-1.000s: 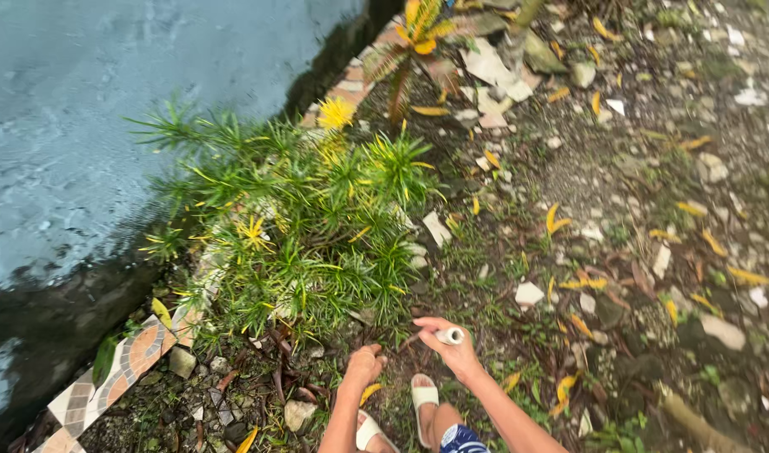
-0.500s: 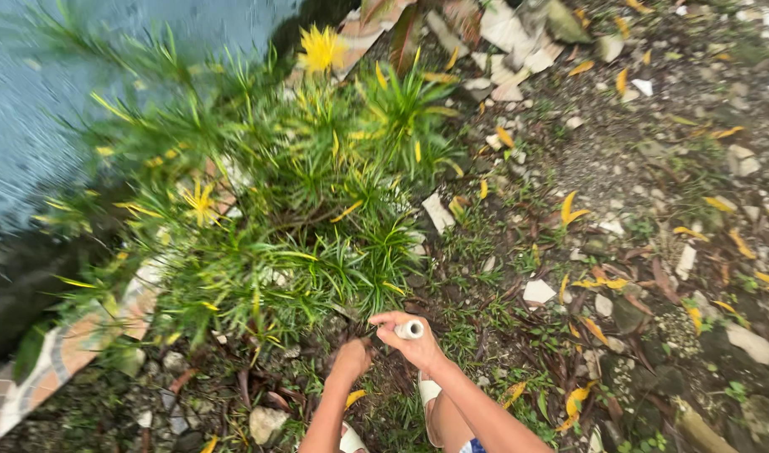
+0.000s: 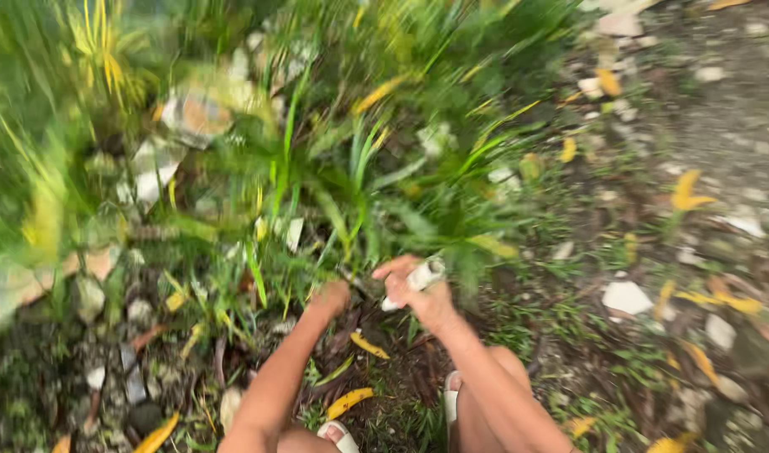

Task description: The person pulls weeds and clears debris from the soil next to a blue wall and a body of water by hand and using a white pipe to pry up the roots.

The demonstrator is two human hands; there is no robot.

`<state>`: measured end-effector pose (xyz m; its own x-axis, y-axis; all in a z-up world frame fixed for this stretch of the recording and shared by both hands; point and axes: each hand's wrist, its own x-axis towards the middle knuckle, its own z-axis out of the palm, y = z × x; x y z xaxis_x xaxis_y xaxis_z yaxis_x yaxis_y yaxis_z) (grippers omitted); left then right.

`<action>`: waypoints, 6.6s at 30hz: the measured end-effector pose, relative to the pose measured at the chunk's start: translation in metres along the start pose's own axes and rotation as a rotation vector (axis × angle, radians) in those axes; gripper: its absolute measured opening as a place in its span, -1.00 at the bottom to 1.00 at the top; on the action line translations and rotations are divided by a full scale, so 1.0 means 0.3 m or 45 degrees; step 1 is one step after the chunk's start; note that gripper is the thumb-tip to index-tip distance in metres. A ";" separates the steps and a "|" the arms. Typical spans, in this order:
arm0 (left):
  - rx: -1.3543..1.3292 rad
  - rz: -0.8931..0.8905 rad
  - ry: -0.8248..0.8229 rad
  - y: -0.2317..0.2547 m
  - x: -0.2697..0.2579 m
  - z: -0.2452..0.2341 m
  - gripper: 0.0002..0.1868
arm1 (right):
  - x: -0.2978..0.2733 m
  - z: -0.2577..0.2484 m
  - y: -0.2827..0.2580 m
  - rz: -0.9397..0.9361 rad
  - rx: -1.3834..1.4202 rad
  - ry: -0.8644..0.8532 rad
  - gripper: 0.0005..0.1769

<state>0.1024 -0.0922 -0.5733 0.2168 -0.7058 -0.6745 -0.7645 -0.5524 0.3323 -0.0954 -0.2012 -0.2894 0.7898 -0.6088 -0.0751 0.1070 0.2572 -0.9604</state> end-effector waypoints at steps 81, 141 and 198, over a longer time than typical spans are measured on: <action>0.124 -0.315 0.414 -0.311 0.299 0.276 -0.62 | -0.126 0.001 0.228 -0.402 0.221 -0.366 -0.56; -0.230 -0.408 0.634 -0.275 0.479 0.172 -0.52 | -0.085 0.156 0.271 -0.385 0.285 -0.413 -0.59; -0.455 -0.397 0.915 -0.682 0.293 0.035 -0.53 | -0.032 0.189 0.335 -0.323 0.191 -0.384 -0.62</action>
<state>0.2714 -0.0365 -0.7075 0.8089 -0.5417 -0.2286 -0.3954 -0.7889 0.4704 -0.0581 -0.1270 -0.3700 0.8661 -0.4255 0.2624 0.3901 0.2471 -0.8870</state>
